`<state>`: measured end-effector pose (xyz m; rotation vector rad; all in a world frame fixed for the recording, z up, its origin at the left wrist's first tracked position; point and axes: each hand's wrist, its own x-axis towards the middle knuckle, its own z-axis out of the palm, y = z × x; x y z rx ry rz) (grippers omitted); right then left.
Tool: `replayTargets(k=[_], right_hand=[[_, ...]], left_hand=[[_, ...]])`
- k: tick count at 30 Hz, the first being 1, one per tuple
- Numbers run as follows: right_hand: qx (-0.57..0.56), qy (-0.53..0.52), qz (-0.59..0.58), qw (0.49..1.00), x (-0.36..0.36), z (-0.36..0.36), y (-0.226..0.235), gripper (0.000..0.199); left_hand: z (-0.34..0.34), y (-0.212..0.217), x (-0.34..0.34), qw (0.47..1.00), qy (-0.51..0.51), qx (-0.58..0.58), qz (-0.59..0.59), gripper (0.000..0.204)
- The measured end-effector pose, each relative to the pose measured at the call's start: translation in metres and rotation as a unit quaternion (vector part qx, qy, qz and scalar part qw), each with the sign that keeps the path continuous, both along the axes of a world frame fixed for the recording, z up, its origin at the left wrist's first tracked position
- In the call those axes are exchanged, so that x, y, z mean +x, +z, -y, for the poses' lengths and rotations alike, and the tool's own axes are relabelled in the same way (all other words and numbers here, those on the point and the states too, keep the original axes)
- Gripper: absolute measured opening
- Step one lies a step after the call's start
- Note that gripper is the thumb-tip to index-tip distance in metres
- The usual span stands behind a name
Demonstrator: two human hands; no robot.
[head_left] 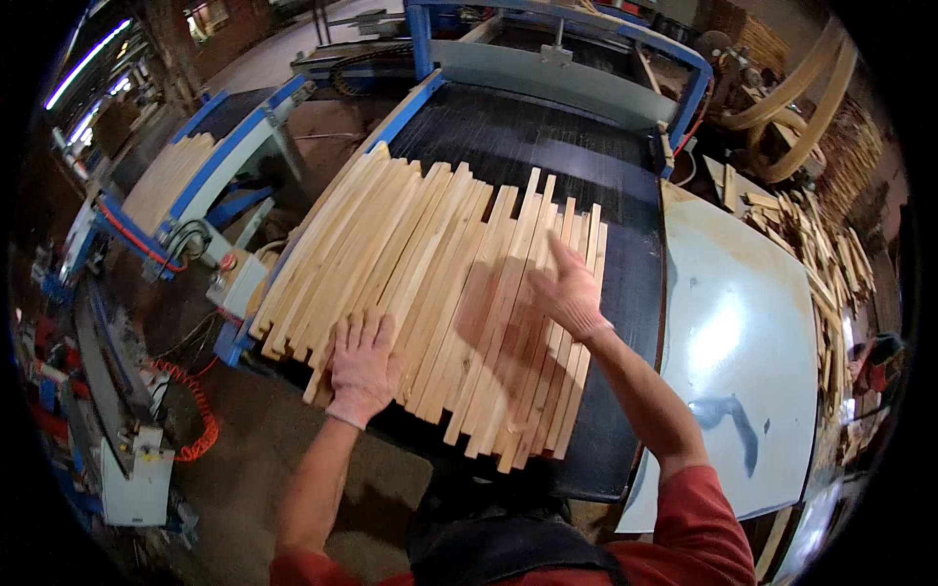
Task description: The person repeatedly picks up stacks of light-colored wooden planks from a metal table, carries them to a nearby conveyor belt, and places them onto the belt. The person then returns to the table to repeat the process with additional stacks of planks.
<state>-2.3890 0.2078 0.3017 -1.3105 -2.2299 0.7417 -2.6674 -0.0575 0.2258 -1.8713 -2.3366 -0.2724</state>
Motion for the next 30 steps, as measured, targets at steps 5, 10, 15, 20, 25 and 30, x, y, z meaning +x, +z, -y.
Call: replayTargets(k=[5, 10, 15, 20, 25, 30], right_hand=[[0.012, 0.041, 0.076, 0.996, -0.118, -0.102, -0.026, 0.066], [-0.029, -0.020, 0.030, 0.999, -0.185, -0.149, -0.044, 0.059], [0.006, 0.044, 0.046, 0.998, -0.201, -0.200, -0.086, 0.059], [0.010, -0.013, 0.039, 0.999, -0.228, -0.188, -0.061, 0.055], [0.016, -0.010, 0.207, 0.978, -0.233, -0.178, -0.045, 0.045], [0.030, 0.043, 0.217, 0.975, -0.224, -0.184, -0.051, 0.042]], left_hand=[[-0.001, 0.039, -0.015, 0.989, -0.112, -0.085, 0.040, 0.086], [0.022, 0.031, -0.053, 0.980, -0.148, -0.001, 0.135, 0.077], [0.022, 0.018, -0.054, 0.962, -0.034, 0.114, 0.248, 0.052], [0.030, 0.027, -0.067, 0.916, -0.015, 0.146, 0.373, 0.049], [0.027, 0.033, -0.072, 0.920, -0.041, 0.133, 0.366, 0.057], [0.023, 0.036, -0.070, 0.923, -0.059, 0.106, 0.364, 0.058]])
